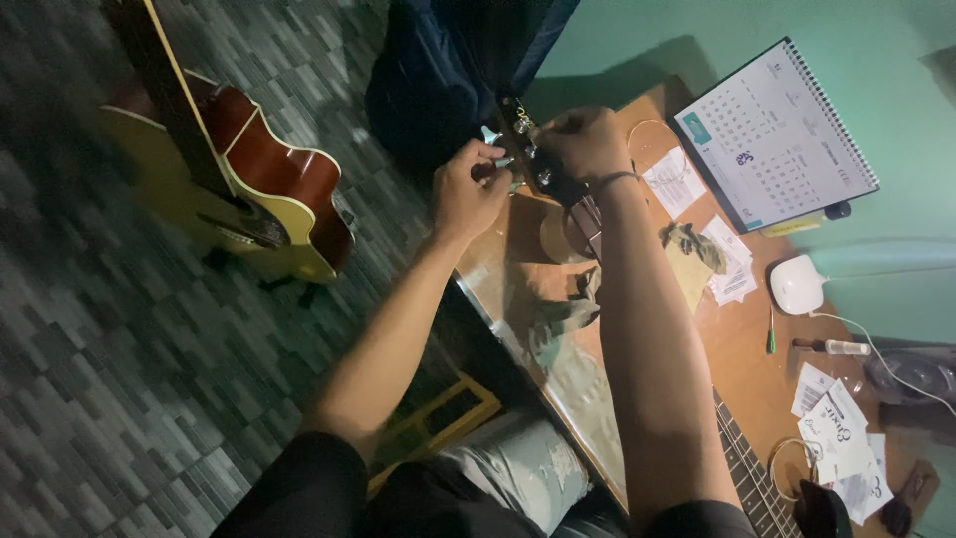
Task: Removing and coiling strings from a bass guitar as part of a repair or maintenance process.
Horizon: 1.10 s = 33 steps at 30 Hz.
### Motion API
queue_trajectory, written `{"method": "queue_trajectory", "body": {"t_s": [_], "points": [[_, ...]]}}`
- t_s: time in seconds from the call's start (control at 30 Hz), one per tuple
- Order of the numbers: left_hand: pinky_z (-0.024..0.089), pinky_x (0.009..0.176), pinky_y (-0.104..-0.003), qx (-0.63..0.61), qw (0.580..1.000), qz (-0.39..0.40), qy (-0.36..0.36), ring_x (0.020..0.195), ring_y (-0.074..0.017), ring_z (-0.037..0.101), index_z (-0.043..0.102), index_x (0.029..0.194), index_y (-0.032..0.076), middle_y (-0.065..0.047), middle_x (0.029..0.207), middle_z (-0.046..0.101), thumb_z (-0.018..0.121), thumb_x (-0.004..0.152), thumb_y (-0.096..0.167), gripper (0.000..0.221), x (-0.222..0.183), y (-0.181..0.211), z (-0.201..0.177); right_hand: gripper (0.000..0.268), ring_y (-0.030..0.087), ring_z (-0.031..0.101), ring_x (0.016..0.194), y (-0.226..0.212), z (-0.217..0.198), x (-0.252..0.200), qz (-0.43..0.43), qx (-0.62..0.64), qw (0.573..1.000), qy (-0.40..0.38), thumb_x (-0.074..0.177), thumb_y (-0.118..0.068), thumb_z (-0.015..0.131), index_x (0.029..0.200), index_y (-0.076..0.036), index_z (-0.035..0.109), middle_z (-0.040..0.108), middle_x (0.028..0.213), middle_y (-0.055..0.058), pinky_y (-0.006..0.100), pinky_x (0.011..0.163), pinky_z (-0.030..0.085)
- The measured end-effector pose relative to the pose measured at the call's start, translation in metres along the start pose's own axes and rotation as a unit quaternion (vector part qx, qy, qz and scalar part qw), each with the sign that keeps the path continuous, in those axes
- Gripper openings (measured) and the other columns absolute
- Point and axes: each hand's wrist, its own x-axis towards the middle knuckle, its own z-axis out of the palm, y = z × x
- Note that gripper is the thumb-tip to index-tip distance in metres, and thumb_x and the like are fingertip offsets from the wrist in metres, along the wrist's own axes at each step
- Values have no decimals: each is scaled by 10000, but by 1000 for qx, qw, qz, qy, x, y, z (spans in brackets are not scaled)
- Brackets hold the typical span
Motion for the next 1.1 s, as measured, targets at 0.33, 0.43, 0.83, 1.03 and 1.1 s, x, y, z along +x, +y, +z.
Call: {"method": "queue_trajectory", "body": {"t_s": [0.33,0.43,0.83,1.03,1.1], "points": [[604,637,-390,22,999,-15,31,808,-357,761,675,1023,108,-156,849,751,797,775,142,279,1,-3,3,154,235,683,772,5,2,-1,-18,48,998,20,888,-236,801,889,-94,742,704,807,85,342,707,519],[563,590,-322,28,999,-38,27,729,-242,738,701,966,138,-98,804,749,775,811,156,173,2,-4,3,137,255,666,782,-1,2,-8,-20,89,996,23,892,-208,790,866,-87,733,694,804,99,371,734,517],[560,623,-353,24,999,-17,40,763,-294,743,741,930,129,-128,832,741,753,928,261,133,0,-6,3,191,208,647,802,20,7,4,43,152,987,21,817,-204,866,899,-104,725,697,849,67,329,732,505],[606,630,-375,33,998,33,43,812,-315,747,716,916,109,-124,852,718,811,864,110,109,1,3,-2,82,210,654,842,13,-4,-9,-79,158,984,-12,884,-143,788,924,-88,742,683,860,82,350,755,561],[605,701,-381,54,997,40,37,913,-336,708,677,952,111,-126,929,648,777,886,162,130,0,-3,-1,98,235,666,859,14,-4,-8,-136,149,979,-18,875,-71,777,966,-39,757,698,870,123,369,770,591]]}}
